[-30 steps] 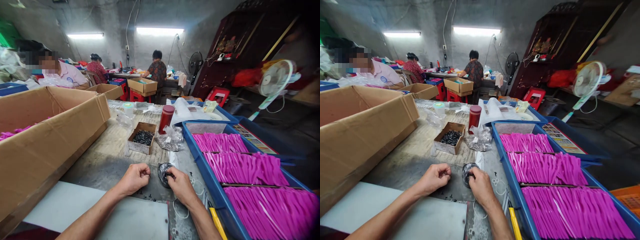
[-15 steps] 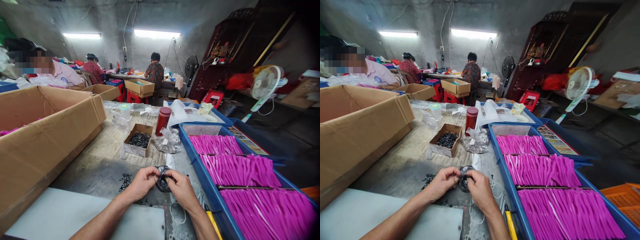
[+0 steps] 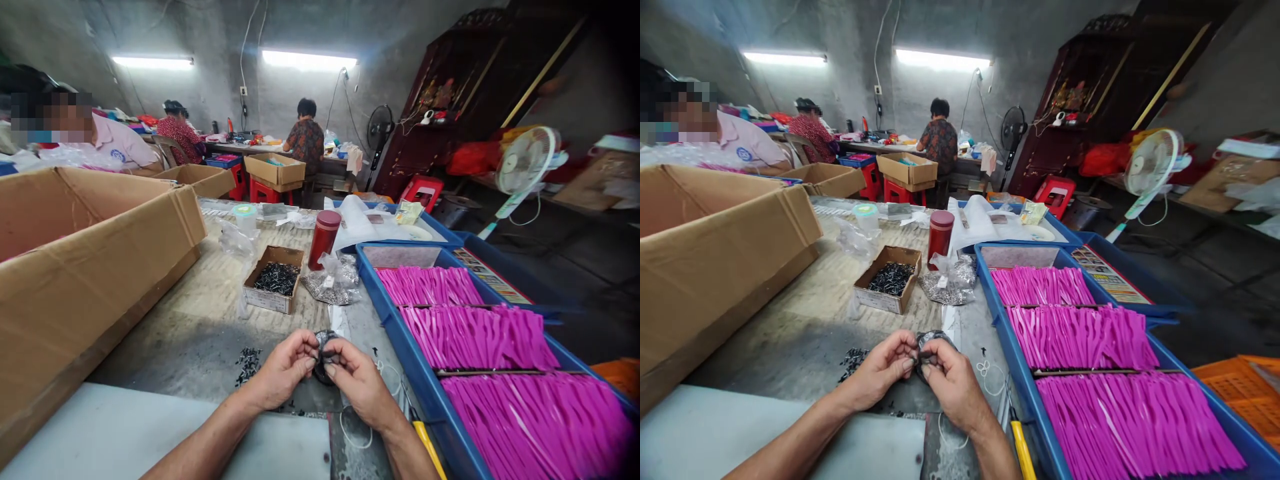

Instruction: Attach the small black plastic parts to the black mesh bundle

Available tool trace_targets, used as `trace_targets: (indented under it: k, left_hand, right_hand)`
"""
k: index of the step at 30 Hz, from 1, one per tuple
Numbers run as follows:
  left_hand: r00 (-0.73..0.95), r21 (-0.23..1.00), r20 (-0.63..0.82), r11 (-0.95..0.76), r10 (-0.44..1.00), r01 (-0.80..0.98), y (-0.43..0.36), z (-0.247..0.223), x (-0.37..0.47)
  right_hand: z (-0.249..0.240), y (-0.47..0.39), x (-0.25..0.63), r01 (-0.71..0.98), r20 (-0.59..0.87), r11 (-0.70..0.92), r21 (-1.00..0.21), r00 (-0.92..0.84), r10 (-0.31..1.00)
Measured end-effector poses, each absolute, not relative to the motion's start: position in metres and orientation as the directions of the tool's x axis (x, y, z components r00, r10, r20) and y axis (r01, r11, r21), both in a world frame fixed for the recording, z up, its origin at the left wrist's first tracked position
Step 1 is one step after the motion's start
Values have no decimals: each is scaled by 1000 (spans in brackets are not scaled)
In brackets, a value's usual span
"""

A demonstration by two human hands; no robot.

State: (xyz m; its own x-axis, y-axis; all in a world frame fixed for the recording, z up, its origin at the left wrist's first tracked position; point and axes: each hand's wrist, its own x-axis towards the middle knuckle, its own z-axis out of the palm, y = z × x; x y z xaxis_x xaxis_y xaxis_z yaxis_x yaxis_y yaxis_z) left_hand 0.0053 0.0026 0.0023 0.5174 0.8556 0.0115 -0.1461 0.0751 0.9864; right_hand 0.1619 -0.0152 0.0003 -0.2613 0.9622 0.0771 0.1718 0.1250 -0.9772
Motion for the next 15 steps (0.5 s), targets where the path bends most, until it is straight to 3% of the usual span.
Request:
trace_targets:
  k: [15]
  left_hand:
    - [569,998,65,-40,820,-56,1,0,0]
  right_hand:
    - [8,-19,159,-37,-29,-45,-998,-363,931]
